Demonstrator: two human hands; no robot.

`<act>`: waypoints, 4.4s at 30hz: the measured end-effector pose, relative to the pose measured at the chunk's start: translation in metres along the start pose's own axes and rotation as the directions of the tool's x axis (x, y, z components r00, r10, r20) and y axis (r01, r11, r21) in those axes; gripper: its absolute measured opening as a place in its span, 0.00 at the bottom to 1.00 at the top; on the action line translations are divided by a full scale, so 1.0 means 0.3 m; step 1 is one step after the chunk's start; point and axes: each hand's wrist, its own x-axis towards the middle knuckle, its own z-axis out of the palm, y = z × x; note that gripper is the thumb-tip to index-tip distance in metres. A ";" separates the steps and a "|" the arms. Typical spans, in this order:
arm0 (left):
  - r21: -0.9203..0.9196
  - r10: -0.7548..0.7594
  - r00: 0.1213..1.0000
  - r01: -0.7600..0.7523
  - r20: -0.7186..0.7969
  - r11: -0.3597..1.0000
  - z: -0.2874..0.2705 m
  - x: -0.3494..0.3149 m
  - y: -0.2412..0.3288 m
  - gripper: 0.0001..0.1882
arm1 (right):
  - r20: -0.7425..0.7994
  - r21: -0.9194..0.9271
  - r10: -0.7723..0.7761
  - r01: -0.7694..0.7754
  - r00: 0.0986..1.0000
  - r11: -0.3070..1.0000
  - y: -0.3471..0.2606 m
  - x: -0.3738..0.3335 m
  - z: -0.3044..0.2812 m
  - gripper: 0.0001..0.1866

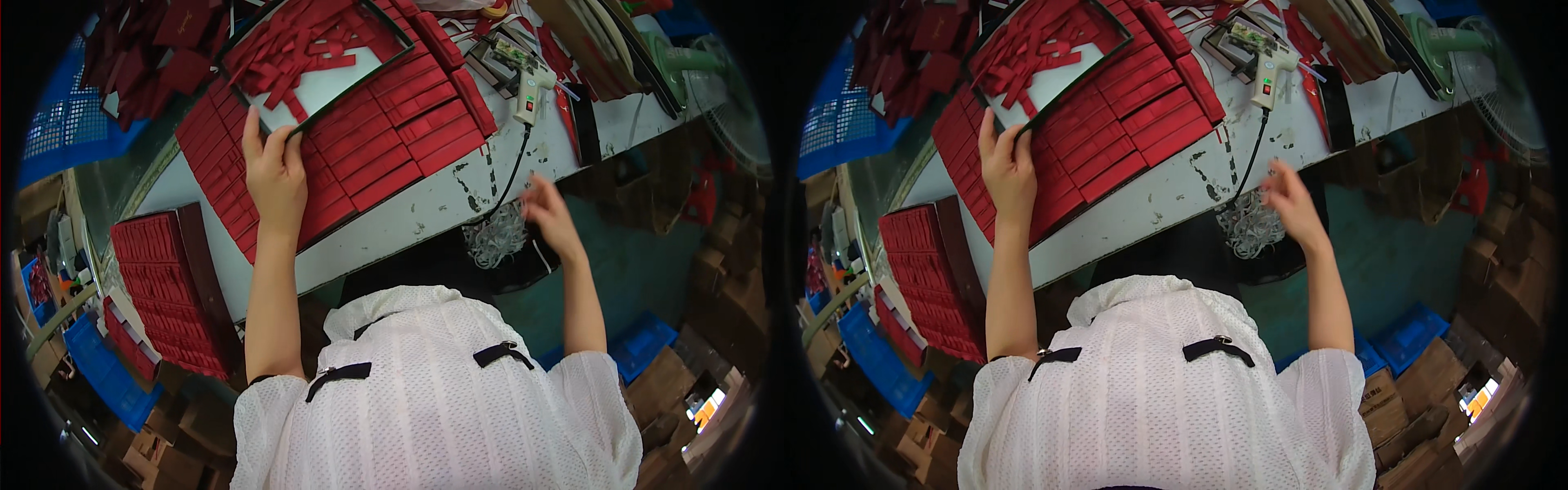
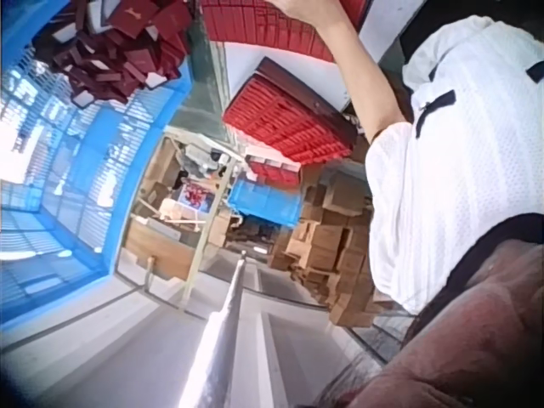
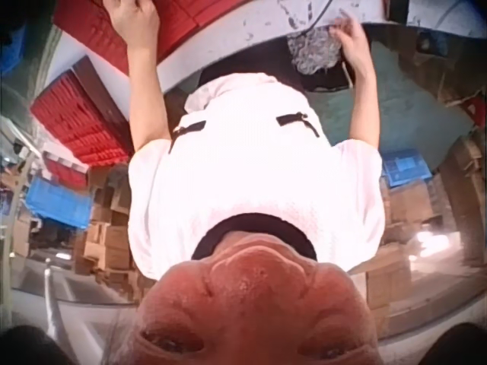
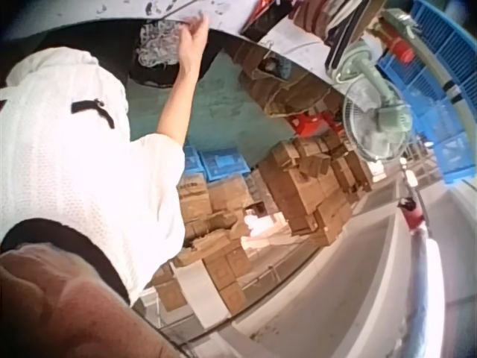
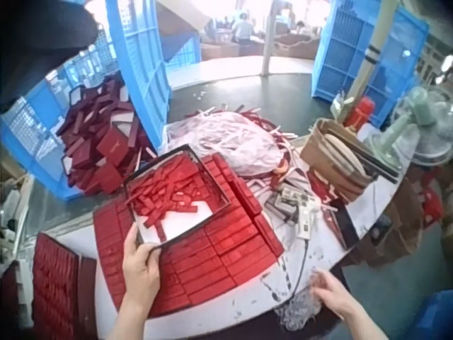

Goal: The person uses a hot glue gun to attach small red paper strips to a larger red paper grid structure. They repeatedly apply glue to the grid and press the strips into place, working methodically across the surface.

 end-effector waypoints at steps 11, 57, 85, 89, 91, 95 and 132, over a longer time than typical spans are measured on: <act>0.098 0.258 0.936 -0.288 0.239 0.953 -0.114 -0.220 0.037 0.31 | -0.313 0.193 0.047 0.016 0.949 0.981 -0.122 0.454 -0.015 0.15; -0.044 0.547 0.837 -0.545 0.023 0.837 -0.198 -0.124 -0.208 0.09 | -0.189 0.655 -0.244 0.307 0.951 0.691 -0.111 -0.448 0.176 0.30; -0.545 -0.265 0.952 0.307 0.156 0.780 -0.235 -0.542 -0.251 0.30 | 0.345 0.418 -0.168 0.009 0.923 0.909 -0.196 -0.426 0.886 0.23; -0.579 -0.231 0.967 0.248 0.105 0.777 -0.217 -0.553 -0.254 0.28 | 0.211 0.199 -0.106 0.063 0.972 0.978 -0.223 -0.436 0.969 0.16; -0.590 -0.217 0.971 0.233 0.099 0.773 -0.212 -0.555 -0.256 0.28 | 0.171 0.123 -0.133 0.112 0.976 0.986 -0.214 -0.432 0.997 0.14; -0.595 -0.223 0.968 0.247 0.115 0.765 -0.216 -0.558 -0.260 0.28 | 0.182 -0.116 -0.344 0.368 0.921 0.923 -0.187 -0.409 1.012 0.13; -0.655 -0.236 0.959 0.281 0.157 0.701 -0.213 -0.563 -0.274 0.31 | 0.221 0.296 -0.150 0.080 0.964 0.952 -0.169 -0.439 1.042 0.18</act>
